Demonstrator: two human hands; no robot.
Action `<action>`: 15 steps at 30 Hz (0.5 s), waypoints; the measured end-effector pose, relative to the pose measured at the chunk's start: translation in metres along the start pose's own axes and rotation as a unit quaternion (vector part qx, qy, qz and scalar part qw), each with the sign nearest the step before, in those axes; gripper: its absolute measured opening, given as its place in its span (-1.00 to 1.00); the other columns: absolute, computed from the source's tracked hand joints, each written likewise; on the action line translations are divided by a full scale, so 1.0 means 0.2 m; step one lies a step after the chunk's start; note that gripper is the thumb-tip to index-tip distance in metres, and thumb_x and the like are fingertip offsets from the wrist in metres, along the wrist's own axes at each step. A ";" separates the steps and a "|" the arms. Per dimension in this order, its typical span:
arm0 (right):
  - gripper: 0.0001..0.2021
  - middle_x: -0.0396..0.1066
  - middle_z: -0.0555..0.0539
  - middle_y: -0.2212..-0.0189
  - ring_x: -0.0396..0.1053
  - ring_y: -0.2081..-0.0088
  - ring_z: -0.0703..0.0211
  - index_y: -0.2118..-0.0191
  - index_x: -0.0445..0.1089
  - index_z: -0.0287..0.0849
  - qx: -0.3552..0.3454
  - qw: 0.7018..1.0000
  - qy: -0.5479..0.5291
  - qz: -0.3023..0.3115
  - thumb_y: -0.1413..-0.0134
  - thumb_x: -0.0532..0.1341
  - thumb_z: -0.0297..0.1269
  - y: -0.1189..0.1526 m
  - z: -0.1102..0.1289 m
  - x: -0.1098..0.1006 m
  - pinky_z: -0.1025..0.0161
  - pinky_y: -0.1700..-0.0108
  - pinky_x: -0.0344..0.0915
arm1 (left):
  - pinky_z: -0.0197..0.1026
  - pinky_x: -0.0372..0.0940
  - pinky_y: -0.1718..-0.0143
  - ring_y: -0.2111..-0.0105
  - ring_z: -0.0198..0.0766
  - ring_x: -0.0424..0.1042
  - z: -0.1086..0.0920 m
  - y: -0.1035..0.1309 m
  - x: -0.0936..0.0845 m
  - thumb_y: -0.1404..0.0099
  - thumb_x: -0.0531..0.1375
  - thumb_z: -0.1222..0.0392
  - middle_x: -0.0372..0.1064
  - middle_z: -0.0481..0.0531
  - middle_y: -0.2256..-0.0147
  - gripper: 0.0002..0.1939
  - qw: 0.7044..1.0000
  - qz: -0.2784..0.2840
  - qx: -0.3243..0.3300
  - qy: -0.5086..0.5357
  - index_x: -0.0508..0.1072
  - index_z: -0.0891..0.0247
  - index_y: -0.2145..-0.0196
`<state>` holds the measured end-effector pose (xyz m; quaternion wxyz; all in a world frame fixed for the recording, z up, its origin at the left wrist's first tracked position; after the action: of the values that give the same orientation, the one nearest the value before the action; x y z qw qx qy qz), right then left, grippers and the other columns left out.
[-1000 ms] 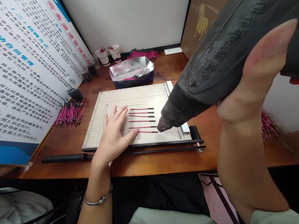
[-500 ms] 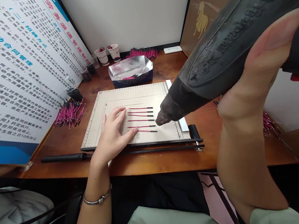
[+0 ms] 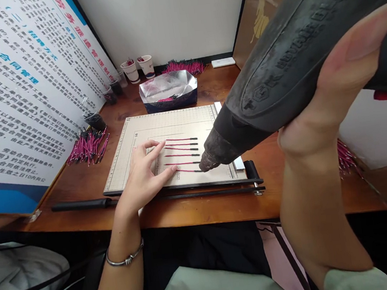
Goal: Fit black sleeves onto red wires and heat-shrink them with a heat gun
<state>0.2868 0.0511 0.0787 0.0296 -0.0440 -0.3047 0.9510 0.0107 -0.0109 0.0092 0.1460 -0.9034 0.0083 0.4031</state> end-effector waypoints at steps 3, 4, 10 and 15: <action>-0.41 0.44 0.33 -0.11 -0.09 -0.46 0.17 -0.31 0.19 0.38 -0.039 0.999 0.019 -0.017 -0.32 -0.30 0.16 -0.03 0.05 -0.06 0.20 -0.19 0.41 | 0.13 0.12 -0.39 -0.27 0.03 0.24 -0.01 0.00 0.00 -0.29 0.26 -0.13 0.25 0.21 -0.17 -0.38 1.000 -0.008 0.004 0.006 0.43 0.20 -0.23; -0.43 0.42 0.33 -0.13 -0.13 -0.46 0.15 -0.31 0.19 0.39 -0.053 0.998 0.023 -0.024 -0.32 -0.27 0.14 -0.03 0.07 -0.06 0.18 -0.19 0.41 | 0.13 0.12 -0.39 -0.27 0.03 0.24 -0.02 0.00 0.00 -0.30 0.25 -0.12 0.25 0.22 -0.18 -0.39 1.000 -0.011 0.007 0.007 0.43 0.20 -0.22; -0.48 0.38 0.37 -0.18 -0.27 -0.46 0.12 -0.29 0.24 0.37 -0.084 0.996 0.006 -0.032 -0.33 -0.18 -0.03 -0.02 0.13 -0.03 0.19 -0.12 0.41 | 0.18 0.04 -0.42 -0.32 0.07 0.21 -0.03 -0.01 0.00 -0.32 0.23 -0.12 0.23 0.28 -0.26 -0.38 1.000 -0.001 0.016 0.007 0.41 0.25 -0.24; -0.46 0.41 0.38 -0.14 -0.15 -0.44 0.14 -0.26 0.26 0.39 -0.049 0.999 -0.003 -0.005 -0.32 -0.24 0.02 -0.03 0.09 -0.05 0.26 -0.08 0.44 | 0.23 0.01 -0.42 -0.28 0.09 0.24 -0.03 0.00 0.00 -0.32 0.24 -0.12 0.26 0.26 -0.22 -0.33 1.000 0.005 0.011 0.006 0.36 0.24 -0.29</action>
<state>0.2956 0.0452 0.0977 0.0315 -0.0412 -0.3509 0.9350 0.0147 -0.0123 0.0138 0.1536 -0.9042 0.0183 0.3981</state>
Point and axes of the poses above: each hand's wrist, its own y-axis away from the middle knuckle, its own x-axis out of the palm, z = x × y, the point moved 3 cm from there along -y, towards the middle knuckle
